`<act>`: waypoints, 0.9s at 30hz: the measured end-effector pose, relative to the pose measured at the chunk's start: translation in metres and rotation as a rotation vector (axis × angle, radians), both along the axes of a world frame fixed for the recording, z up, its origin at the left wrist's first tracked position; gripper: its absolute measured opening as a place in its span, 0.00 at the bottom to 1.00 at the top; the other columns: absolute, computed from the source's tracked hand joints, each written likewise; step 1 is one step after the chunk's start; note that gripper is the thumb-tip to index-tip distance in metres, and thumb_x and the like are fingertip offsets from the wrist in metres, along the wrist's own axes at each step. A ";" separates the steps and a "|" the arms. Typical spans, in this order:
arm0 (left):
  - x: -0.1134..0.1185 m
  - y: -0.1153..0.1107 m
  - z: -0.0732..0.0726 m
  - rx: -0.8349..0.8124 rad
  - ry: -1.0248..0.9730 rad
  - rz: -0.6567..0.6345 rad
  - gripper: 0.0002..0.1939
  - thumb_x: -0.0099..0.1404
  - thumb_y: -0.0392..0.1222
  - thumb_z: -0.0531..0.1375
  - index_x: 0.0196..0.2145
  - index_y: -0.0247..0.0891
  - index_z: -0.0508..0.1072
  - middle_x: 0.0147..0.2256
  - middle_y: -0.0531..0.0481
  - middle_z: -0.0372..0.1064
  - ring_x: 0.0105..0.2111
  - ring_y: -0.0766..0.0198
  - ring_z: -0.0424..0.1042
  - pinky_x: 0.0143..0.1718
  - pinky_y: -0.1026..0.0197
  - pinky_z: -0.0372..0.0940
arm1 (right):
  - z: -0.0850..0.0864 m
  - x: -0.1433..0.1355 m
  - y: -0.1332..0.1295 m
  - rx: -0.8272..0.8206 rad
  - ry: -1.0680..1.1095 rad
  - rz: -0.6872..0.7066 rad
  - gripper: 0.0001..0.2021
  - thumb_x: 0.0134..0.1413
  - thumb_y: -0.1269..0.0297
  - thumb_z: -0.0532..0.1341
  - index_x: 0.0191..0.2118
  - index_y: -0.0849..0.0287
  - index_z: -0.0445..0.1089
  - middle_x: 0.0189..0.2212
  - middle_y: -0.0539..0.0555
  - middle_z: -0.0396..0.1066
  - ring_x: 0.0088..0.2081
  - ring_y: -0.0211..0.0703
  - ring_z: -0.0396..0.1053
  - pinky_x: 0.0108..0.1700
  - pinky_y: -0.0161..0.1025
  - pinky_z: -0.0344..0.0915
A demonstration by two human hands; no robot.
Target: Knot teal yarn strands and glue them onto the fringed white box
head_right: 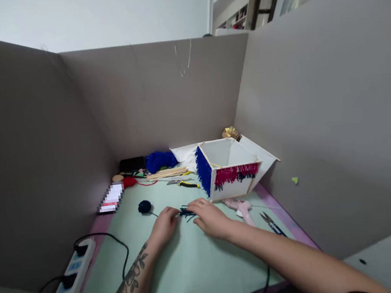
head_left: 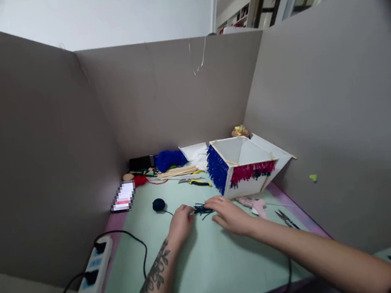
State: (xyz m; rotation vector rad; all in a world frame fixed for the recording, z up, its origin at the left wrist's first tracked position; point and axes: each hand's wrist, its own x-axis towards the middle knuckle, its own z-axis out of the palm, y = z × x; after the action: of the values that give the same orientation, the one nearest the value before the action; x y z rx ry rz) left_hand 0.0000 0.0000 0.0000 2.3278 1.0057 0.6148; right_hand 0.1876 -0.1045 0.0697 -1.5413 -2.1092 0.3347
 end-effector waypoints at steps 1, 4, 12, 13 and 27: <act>-0.002 0.001 -0.003 0.001 -0.030 0.021 0.16 0.56 0.29 0.51 0.39 0.38 0.73 0.39 0.45 0.69 0.41 0.59 0.68 0.46 0.57 0.62 | -0.015 -0.001 0.013 -0.090 -0.050 -0.051 0.24 0.48 0.74 0.58 0.54 0.61 0.62 0.52 0.61 0.63 0.55 0.50 0.56 0.56 0.47 0.54; -0.006 0.000 -0.005 -0.003 -0.127 0.074 0.13 0.60 0.34 0.51 0.39 0.38 0.72 0.38 0.45 0.68 0.38 0.59 0.69 0.42 0.56 0.63 | -0.051 -0.003 0.049 -0.291 -0.154 -0.245 0.30 0.42 0.72 0.61 0.55 0.66 0.59 0.55 0.64 0.58 0.56 0.53 0.53 0.56 0.45 0.52; 0.002 -0.004 -0.016 -0.070 -0.331 0.116 0.11 0.60 0.34 0.50 0.37 0.37 0.71 0.37 0.44 0.68 0.38 0.59 0.68 0.42 0.56 0.64 | -0.078 -0.004 0.071 -0.351 -0.360 -0.337 0.09 0.52 0.67 0.55 0.38 0.62 0.67 0.43 0.63 0.66 0.49 0.55 0.60 0.48 0.46 0.54; 0.002 -0.002 -0.018 -0.082 -0.340 0.131 0.11 0.60 0.34 0.51 0.37 0.37 0.71 0.37 0.44 0.69 0.38 0.59 0.68 0.42 0.56 0.63 | -0.081 -0.003 0.072 -0.331 -0.344 -0.331 0.08 0.51 0.69 0.55 0.37 0.62 0.67 0.43 0.63 0.66 0.49 0.54 0.60 0.48 0.46 0.54; -0.013 0.018 -0.016 0.004 -0.342 0.386 0.11 0.61 0.39 0.50 0.38 0.34 0.68 0.36 0.44 0.67 0.35 0.61 0.67 0.38 0.59 0.62 | -0.083 -0.032 0.096 -0.485 1.879 -0.111 0.23 0.41 0.56 0.68 0.25 0.55 0.49 0.14 0.38 0.49 0.13 0.25 0.39 0.17 0.27 0.39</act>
State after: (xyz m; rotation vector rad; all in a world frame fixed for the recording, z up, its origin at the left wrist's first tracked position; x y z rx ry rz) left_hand -0.0130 0.0180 -0.0160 1.9471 1.2894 1.1201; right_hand 0.1560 -0.0090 -0.0128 -0.7030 -0.4188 1.5210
